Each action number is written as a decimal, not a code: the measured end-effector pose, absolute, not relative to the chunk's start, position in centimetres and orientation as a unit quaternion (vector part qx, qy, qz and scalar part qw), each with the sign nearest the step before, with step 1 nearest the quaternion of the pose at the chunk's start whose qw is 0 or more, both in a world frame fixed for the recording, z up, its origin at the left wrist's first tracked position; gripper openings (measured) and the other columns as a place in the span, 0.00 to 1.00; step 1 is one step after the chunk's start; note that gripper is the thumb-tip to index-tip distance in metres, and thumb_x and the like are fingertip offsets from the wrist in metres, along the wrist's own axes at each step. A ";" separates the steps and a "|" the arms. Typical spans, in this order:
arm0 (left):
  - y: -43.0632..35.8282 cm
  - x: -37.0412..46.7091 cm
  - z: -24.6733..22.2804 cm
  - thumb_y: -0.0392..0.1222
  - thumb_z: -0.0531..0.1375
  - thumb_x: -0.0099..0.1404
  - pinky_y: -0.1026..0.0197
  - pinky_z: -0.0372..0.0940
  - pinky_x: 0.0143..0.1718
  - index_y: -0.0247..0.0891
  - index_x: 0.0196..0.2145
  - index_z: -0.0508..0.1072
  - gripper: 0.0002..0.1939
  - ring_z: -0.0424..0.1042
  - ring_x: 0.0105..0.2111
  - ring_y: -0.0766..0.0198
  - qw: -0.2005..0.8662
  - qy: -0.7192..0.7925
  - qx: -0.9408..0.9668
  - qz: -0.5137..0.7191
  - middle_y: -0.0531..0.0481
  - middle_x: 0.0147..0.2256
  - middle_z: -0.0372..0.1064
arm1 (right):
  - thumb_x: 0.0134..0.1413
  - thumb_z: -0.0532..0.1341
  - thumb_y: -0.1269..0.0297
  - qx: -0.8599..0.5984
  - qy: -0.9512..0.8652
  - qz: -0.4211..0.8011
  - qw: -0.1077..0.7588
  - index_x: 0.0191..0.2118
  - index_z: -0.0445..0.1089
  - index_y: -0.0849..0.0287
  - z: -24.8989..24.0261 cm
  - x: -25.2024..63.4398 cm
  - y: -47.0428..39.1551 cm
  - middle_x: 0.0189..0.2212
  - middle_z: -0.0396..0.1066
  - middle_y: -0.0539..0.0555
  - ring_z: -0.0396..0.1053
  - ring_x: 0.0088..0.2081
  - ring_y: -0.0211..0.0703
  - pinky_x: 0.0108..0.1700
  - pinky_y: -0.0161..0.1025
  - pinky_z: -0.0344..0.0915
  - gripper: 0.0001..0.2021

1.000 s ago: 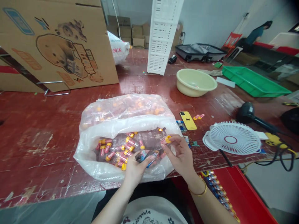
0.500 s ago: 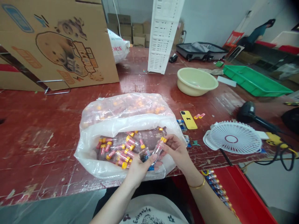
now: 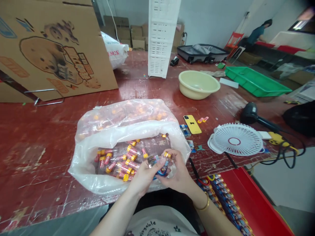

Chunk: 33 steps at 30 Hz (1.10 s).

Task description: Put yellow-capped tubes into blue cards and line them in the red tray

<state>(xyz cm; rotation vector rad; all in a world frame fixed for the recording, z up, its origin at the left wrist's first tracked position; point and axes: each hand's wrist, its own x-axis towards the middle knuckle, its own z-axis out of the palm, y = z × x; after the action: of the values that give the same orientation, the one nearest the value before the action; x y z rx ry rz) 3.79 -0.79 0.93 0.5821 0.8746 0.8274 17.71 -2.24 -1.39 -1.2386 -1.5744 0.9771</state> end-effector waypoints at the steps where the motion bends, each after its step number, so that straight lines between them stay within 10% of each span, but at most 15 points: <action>1: -0.9 3.7 0.9 0.45 0.67 0.56 0.64 0.68 0.33 0.33 0.39 0.79 0.15 0.74 0.27 0.64 0.781 0.408 0.286 0.376 0.45 0.31 0.79 | 0.38 0.69 0.70 -0.494 -0.626 0.406 0.446 0.51 0.52 0.51 -1.4 17.8 -2.2 0.45 0.58 0.54 0.67 0.39 0.42 0.36 0.39 0.71 0.34; 9: -1.7 4.5 0.7 0.45 0.65 0.59 0.63 0.67 0.31 0.33 0.35 0.80 0.12 0.73 0.24 0.65 0.786 0.401 0.285 0.375 0.45 0.30 0.79 | 0.41 0.64 0.74 -0.477 -0.591 0.455 0.465 0.49 0.50 0.49 -1.9 17.7 -2.9 0.48 0.54 0.55 0.67 0.40 0.38 0.27 0.29 0.66 0.30; 14: -1.8 4.7 0.6 0.46 0.65 0.59 0.63 0.67 0.32 0.33 0.35 0.80 0.13 0.74 0.24 0.64 0.789 0.408 0.278 0.367 0.45 0.28 0.79 | 0.39 0.66 0.73 -0.478 -0.608 0.429 0.467 0.48 0.51 0.51 -1.9 18.3 -2.8 0.46 0.57 0.54 0.67 0.44 0.42 0.37 0.35 0.70 0.31; 19: -2.0 5.6 0.8 0.49 0.66 0.56 0.60 0.69 0.36 0.33 0.37 0.79 0.16 0.77 0.32 0.58 0.770 0.426 0.316 0.356 0.43 0.35 0.80 | 0.41 0.66 0.70 -0.479 -0.590 0.462 0.457 0.49 0.50 0.50 -1.4 18.7 -3.7 0.44 0.59 0.53 0.66 0.29 0.34 0.25 0.31 0.65 0.31; 24: -3.7 6.7 0.8 0.51 0.63 0.59 0.50 0.73 0.39 0.39 0.50 0.73 0.23 0.74 0.46 0.47 0.803 0.471 0.266 0.250 0.42 0.50 0.74 | 0.35 0.70 0.63 -0.593 -0.608 0.260 0.459 0.48 0.52 0.53 -1.4 25.4 -6.8 0.45 0.61 0.54 0.66 0.43 0.44 0.44 0.40 0.67 0.33; 33: -4.8 8.2 -0.9 0.53 0.64 0.56 0.58 0.73 0.42 0.41 0.51 0.70 0.27 0.76 0.44 0.50 0.746 0.473 0.463 0.074 0.44 0.50 0.74 | 0.33 0.66 0.68 -0.952 -0.283 0.089 0.082 0.42 0.57 0.62 -8.9 48.9 -31.6 0.41 0.61 0.61 0.63 0.45 0.55 0.46 0.49 0.61 0.26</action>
<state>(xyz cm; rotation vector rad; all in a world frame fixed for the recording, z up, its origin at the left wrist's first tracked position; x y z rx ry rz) 8.18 -4.76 -0.94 1.0135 1.0353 0.1629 48.87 -31.56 -8.90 -2.8432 -0.8450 0.2663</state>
